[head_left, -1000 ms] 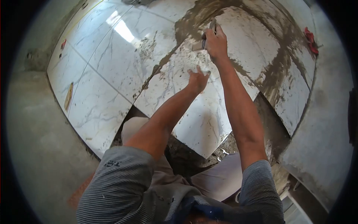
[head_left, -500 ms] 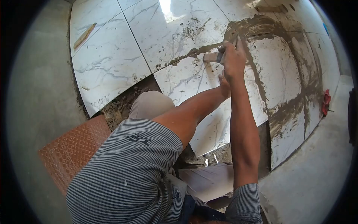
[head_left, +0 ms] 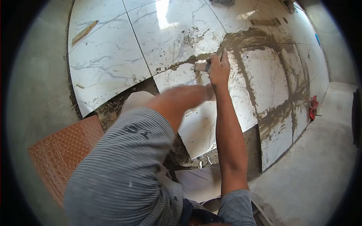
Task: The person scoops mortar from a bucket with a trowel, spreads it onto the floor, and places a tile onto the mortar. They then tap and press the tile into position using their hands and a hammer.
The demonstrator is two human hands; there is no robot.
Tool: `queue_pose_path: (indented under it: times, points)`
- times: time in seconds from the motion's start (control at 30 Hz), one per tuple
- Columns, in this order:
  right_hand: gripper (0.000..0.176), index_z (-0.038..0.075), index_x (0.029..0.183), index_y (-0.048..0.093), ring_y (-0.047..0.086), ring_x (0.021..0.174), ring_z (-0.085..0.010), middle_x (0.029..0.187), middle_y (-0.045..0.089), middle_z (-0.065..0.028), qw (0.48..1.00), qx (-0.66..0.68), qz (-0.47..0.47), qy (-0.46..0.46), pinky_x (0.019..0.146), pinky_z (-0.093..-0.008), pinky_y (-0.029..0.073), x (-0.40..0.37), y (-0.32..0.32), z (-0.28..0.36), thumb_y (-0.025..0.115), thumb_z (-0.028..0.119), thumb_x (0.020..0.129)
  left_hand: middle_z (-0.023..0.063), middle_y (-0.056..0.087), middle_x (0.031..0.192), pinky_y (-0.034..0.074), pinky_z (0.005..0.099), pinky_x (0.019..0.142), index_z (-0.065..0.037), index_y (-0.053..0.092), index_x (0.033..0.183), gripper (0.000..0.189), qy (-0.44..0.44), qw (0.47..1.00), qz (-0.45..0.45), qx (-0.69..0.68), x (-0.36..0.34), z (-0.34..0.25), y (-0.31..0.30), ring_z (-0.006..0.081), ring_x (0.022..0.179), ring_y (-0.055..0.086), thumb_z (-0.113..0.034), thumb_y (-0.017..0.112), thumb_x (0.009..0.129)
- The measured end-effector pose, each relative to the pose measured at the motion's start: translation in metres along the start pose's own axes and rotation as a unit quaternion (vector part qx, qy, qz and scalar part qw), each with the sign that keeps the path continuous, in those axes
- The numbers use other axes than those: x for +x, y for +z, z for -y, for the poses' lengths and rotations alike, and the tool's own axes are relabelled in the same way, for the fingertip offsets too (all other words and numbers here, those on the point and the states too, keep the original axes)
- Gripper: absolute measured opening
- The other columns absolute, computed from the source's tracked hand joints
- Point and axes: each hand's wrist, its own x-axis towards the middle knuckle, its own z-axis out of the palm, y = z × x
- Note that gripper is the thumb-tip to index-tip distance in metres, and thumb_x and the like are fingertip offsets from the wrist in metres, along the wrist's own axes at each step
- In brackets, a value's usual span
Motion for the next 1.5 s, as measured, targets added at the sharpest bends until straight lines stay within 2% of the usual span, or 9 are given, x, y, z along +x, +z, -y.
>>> queue_pose_path:
  times: [0.13,0.23,0.33,0.43,0.57,1.2,1.23,1.27,1.5]
  points:
    - [0.059,-0.007,0.132,0.034,0.051,0.106,-0.0303,0.119,0.051,-0.0268,0.993,0.089,-0.013,0.070,0.093,-0.0310,0.038,-0.004,-0.001,0.007,0.047,0.019,0.081,0.0157,0.057,0.110,0.045,0.0412,0.081,-0.005,0.059,0.103,0.040,0.254,0.951,0.175,-0.022,-0.087,0.029,-0.034,0.0285,0.101,0.056,-0.028,0.068,0.071]
    - [0.059,-0.002,0.135,0.032,0.055,0.085,-0.0213,0.101,0.055,-0.0174,0.990,0.113,-0.056,0.066,0.076,-0.0293,0.046,-0.021,-0.019,0.034,0.047,0.012,0.080,0.0144,0.064,0.090,0.047,0.0433,0.076,-0.004,0.066,0.085,0.031,0.063,0.972,0.209,-0.084,-0.164,0.084,-0.064,0.0321,0.091,0.060,-0.031,0.068,0.070]
    - [0.062,0.004,0.139,0.027,0.054,0.073,-0.0120,0.090,0.054,-0.0098,0.981,0.179,-0.070,0.034,0.061,-0.0231,0.046,-0.043,-0.029,0.069,0.046,0.007,0.080,0.0155,0.060,0.107,0.044,0.0442,0.082,-0.012,0.057,0.114,0.050,-0.242,0.935,0.148,-0.214,-0.209,0.150,-0.046,0.0328,0.101,0.056,-0.035,0.069,0.071]
    - [0.053,0.001,0.134,0.032,0.055,0.072,-0.0152,0.085,0.056,-0.0109,0.983,0.153,-0.079,0.057,0.064,-0.0254,0.047,-0.043,-0.007,0.059,0.046,0.011,0.083,0.0172,0.043,0.132,0.035,0.0526,0.095,-0.020,0.038,0.135,0.075,-0.343,0.920,0.004,-0.190,-0.229,0.166,-0.025,0.0376,0.120,0.042,-0.037,0.072,0.070]
    - [0.050,-0.001,0.129,0.034,0.056,0.069,-0.0181,0.079,0.057,-0.0108,0.989,0.118,-0.069,0.056,0.064,-0.0278,0.047,-0.031,0.006,0.026,0.047,0.015,0.084,0.0170,0.016,0.147,0.016,0.0677,0.100,-0.025,0.028,0.140,0.092,-0.365,0.906,0.030,-0.211,-0.217,0.167,-0.011,0.0467,0.133,0.015,-0.037,0.078,0.064]
    - [0.044,0.001,0.127,0.035,0.058,0.072,-0.0203,0.078,0.057,-0.0100,0.968,0.239,-0.057,0.057,0.070,-0.0327,0.047,-0.046,0.025,0.054,0.044,0.013,0.086,0.0180,0.015,0.148,0.009,0.0668,0.101,-0.025,0.027,0.141,0.106,-0.393,0.900,0.037,-0.185,-0.209,0.165,-0.012,0.0492,0.131,0.016,-0.039,0.083,0.053]
    - [0.038,0.001,0.123,0.039,0.057,0.071,-0.0198,0.076,0.056,-0.0091,0.968,0.212,-0.072,0.111,0.070,-0.0310,0.047,-0.049,0.028,0.059,0.043,0.013,0.087,0.0180,0.015,0.148,0.009,0.0668,0.101,-0.025,0.027,0.141,0.106,-0.396,0.900,0.035,-0.179,-0.208,0.162,-0.010,0.0493,0.131,0.016,-0.040,0.083,0.052]
    - [0.035,0.001,0.119,0.041,0.057,0.071,-0.0199,0.077,0.056,-0.0087,0.994,-0.079,-0.026,-0.069,0.067,-0.0296,0.047,-0.047,0.020,0.023,0.043,0.012,0.087,0.0180,0.015,0.148,0.009,0.0669,0.101,-0.025,0.027,0.141,0.106,-0.396,0.902,0.030,-0.170,-0.206,0.158,-0.010,0.0493,0.131,0.017,-0.040,0.083,0.052]
    - [0.045,0.001,0.127,0.035,0.057,0.071,-0.0193,0.080,0.055,-0.0103,0.968,0.242,-0.033,0.065,0.067,-0.0318,0.048,-0.062,0.030,0.059,0.046,0.013,0.086,0.0212,0.012,0.147,0.010,0.0660,0.102,-0.023,0.022,0.143,0.111,-0.396,0.902,0.034,-0.169,-0.206,0.157,-0.014,0.0517,0.129,0.019,-0.036,0.083,0.052]
